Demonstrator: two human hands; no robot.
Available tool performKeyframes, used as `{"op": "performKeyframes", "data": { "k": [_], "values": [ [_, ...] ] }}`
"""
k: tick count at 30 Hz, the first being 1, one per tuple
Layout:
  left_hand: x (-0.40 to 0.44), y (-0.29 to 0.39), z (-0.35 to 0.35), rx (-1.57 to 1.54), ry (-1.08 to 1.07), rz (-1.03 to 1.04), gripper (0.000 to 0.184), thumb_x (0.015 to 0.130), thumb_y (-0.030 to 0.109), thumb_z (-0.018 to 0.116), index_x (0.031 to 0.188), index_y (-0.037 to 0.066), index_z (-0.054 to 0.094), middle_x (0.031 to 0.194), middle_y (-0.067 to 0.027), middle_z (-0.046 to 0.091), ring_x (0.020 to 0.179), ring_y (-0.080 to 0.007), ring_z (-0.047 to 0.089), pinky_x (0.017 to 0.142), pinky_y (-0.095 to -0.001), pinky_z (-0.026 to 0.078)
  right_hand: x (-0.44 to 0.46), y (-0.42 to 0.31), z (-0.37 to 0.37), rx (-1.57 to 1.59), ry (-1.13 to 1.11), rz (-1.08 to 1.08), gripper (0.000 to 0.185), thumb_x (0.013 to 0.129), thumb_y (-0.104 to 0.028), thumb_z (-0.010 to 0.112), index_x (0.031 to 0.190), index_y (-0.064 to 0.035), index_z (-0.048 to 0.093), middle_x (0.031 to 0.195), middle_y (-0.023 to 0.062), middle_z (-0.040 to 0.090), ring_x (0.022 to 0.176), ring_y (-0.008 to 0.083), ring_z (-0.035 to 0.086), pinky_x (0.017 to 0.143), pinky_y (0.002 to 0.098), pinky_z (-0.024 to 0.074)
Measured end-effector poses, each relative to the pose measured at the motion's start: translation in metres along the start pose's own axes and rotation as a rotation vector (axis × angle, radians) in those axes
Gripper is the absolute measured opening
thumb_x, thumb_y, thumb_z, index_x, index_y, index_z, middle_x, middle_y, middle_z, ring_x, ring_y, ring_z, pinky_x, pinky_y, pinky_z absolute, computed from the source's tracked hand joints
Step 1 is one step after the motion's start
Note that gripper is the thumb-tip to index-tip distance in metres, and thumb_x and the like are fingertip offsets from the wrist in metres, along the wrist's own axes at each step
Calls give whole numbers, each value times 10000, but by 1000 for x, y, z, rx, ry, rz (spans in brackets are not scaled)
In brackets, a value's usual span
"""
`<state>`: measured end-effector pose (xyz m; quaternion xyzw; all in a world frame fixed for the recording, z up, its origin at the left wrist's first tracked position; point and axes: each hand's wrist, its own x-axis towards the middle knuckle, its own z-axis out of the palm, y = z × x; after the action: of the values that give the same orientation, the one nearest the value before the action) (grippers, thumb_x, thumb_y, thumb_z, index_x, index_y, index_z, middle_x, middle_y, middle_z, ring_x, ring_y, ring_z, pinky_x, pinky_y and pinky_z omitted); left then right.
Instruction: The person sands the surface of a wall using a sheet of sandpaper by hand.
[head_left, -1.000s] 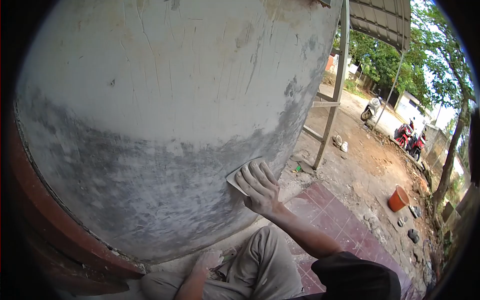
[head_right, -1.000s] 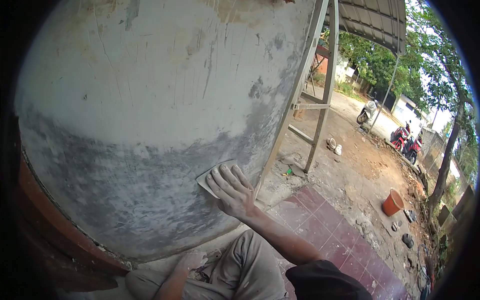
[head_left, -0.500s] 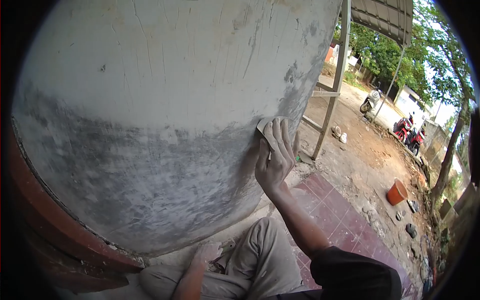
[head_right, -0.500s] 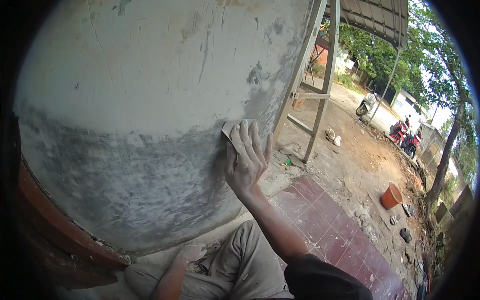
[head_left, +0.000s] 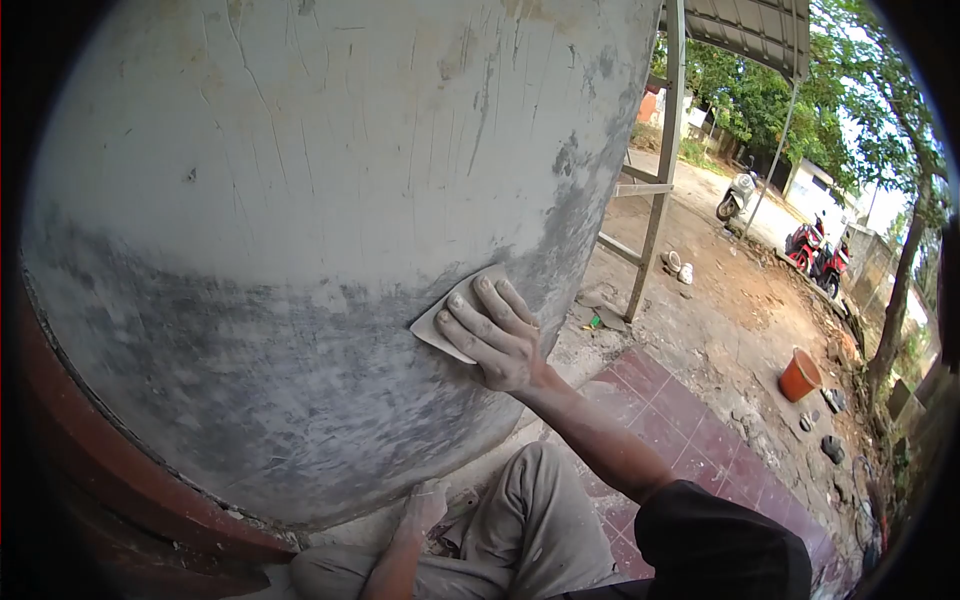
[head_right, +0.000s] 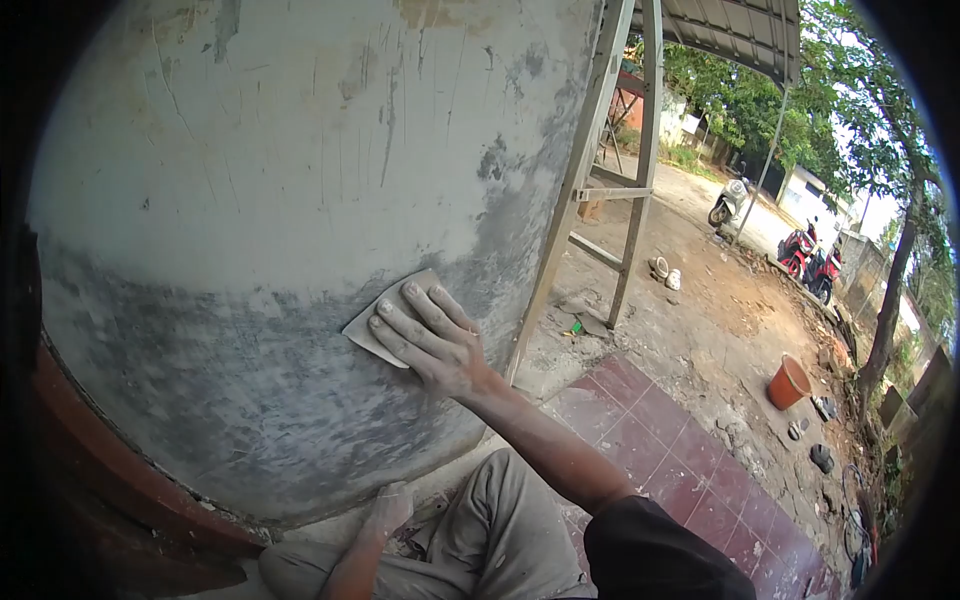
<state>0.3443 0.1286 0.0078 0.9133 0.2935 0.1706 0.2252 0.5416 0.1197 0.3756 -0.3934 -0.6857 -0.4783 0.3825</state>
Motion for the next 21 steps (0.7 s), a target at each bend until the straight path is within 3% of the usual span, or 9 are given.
{"op": "performKeyframes", "data": {
  "k": [1, 4, 5, 8, 11, 13, 15, 18, 21],
  "values": [
    [-2, 0, 0, 25, 75, 12, 147, 876, 159, 559, 916, 79, 676, 923, -191, 697, 883, -397, 657, 773, -502, 516, 0, 12, 5, -50, 99, 9, 327, 905, -78, 595, 1223, -39, 661, 1266, 166, 641, 1270, 351, 545, 1096, 495, 402],
    [1, 3, -14, -37, 112, 7, 169, 868, 157, 579, 960, 78, 697, 872, -198, 696, 837, -376, 670, 773, -492, 517, 26, 24, -1, 30, 405, 689, 329, 929, -80, 567, 1227, 43, 635, 1270, 250, 614, 1273, 404, 529, 1086, 496, 406],
    [2, 9, -19, -41, 114, 5, 169, 868, 157, 579, 960, 78, 697, 872, -198, 696, 837, -376, 670, 773, -492, 517, 27, 15, 3, 31, 402, 686, 329, 929, -80, 567, 1227, 43, 635, 1270, 250, 614, 1273, 404, 529, 1086, 496, 406],
    [6, 18, -25, 1, 68, -70, 151, 862, 151, 589, 944, 74, 689, 851, -199, 695, 804, -381, 671, 748, -490, 521, 16, -14, -5, 90, -10, 101, 325, 935, -87, 570, 1229, 35, 637, 1269, 244, 617, 1286, 418, 512, 1096, 488, 397],
    [4, 14, -14, -1, 65, 4, 127, 862, 152, 597, 906, 63, 676, 803, -196, 688, 780, -391, 670, 721, -489, 523, 15, 24, -6, -37, 172, 259, 332, 943, -84, 562, 1241, 49, 625, 1274, 248, 613, 1288, 417, 511, 1081, 468, 412],
    [4, 22, -17, 20, 94, -104, 116, 863, 163, 604, 877, 66, 665, 767, -200, 677, 746, -406, 664, 689, -509, 516, 30, 42, -8, 30, 422, 684, 343, 969, -69, 524, 1267, 89, 585, 1304, 255, 591, 1284, 430, 509, 1038, 424, 438],
    [6, 19, -19, -12, 162, -86, 107, 862, 167, 611, 874, 76, 666, 752, -201, 674, 730, -411, 662, 683, -512, 517, 34, 26, -3, -27, 322, 597, 358, 967, -82, 514, 1284, 70, 582, 1355, 266, 549, 1341, 413, 452, 1111, 448, 372],
    [9, 13, -23, -2, 169, -76, 99, 861, 184, 620, 879, 103, 675, 747, -204, 674, 716, -414, 662, 677, -518, 519, 26, -12, -9, 140, -72, 41, 317, 920, -84, 592, 1219, -1, 657, 1289, 209, 618, 1296, 377, 519, 1088, 460, 410],
    [0, 19, -33, 62, 87, -105, 114, 866, 218, 621, 900, 131, 686, 761, -204, 681, 723, -407, 666, 683, -520, 523, 26, 17, -3, -4, 135, 155, 330, 916, -55, 579, 1231, 24, 642, 1299, 227, 606, 1297, 391, 513, 1093, 466, 400]
  ]
}}
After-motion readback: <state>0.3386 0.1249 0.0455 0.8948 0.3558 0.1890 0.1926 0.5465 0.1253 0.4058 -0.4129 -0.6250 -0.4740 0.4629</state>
